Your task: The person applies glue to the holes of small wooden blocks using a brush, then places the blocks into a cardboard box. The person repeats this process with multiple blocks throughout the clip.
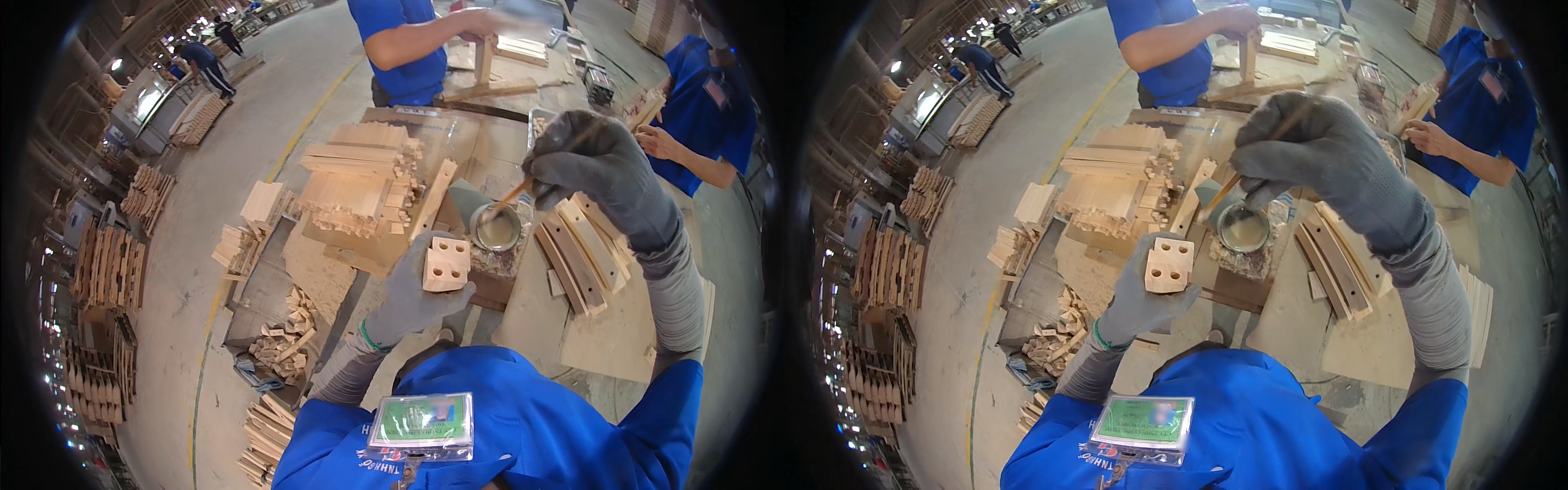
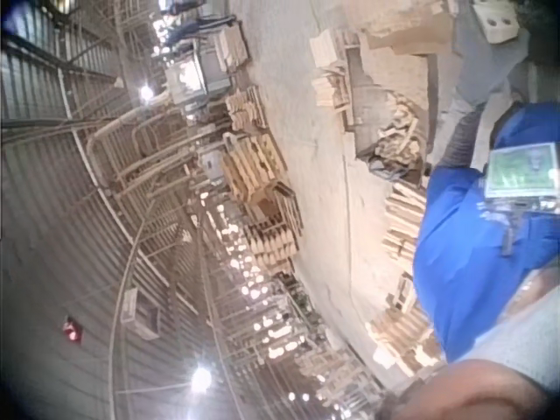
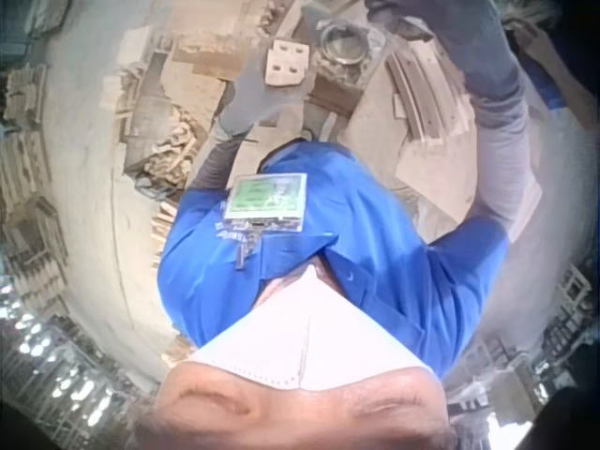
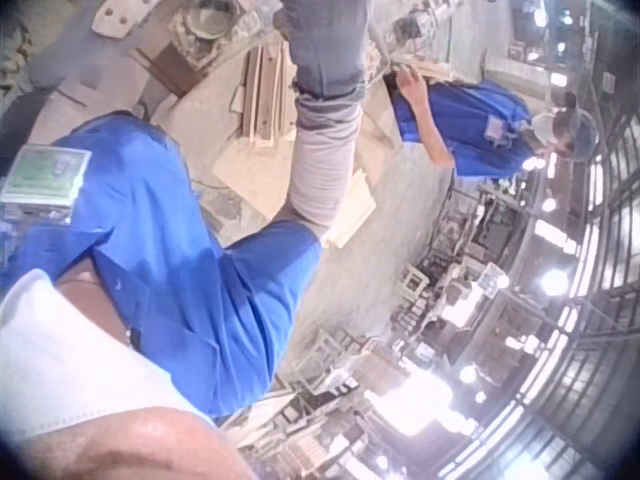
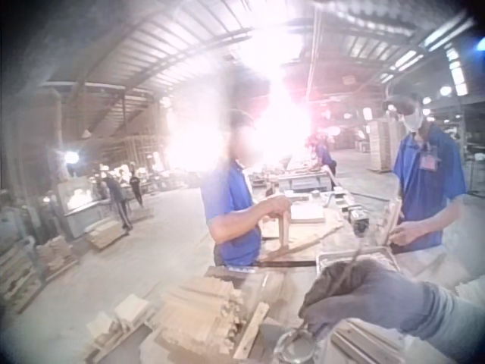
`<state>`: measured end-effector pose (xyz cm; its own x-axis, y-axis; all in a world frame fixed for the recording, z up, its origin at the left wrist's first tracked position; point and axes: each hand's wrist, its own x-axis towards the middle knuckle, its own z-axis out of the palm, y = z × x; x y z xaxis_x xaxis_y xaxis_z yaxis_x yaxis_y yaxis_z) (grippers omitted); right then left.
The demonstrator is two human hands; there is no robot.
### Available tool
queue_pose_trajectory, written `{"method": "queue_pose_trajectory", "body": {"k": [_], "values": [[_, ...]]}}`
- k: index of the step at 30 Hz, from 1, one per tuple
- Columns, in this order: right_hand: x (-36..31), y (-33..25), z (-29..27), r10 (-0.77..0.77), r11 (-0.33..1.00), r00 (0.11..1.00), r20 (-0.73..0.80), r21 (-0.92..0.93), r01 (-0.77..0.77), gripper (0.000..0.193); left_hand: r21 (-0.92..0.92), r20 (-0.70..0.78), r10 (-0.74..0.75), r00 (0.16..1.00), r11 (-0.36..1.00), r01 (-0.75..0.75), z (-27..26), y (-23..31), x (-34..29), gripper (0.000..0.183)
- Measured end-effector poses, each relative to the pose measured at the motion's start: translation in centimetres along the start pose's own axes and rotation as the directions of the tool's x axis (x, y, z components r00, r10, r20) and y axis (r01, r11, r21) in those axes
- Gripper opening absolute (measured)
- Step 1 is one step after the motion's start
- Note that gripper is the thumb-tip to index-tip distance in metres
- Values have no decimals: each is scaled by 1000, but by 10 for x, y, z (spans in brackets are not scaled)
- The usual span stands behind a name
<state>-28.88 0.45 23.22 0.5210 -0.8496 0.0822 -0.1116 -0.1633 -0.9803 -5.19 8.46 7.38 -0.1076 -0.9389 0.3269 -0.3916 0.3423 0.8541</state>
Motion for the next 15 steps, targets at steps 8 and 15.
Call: {"method": "queue_pose_trajectory", "body": {"k": [8, 15], "values": [[-1, 17, 37, 123, 985, 989, 87, 109, -132, 27, 34, 135, -15, 991, 999, 11, 10, 0, -6, 65], [-1, 32, 45, 129, 985, 986, 104, 102, -140, 26, 42, 146, -11, 989, 999, 5, 11, 0, -6, 67]]}}
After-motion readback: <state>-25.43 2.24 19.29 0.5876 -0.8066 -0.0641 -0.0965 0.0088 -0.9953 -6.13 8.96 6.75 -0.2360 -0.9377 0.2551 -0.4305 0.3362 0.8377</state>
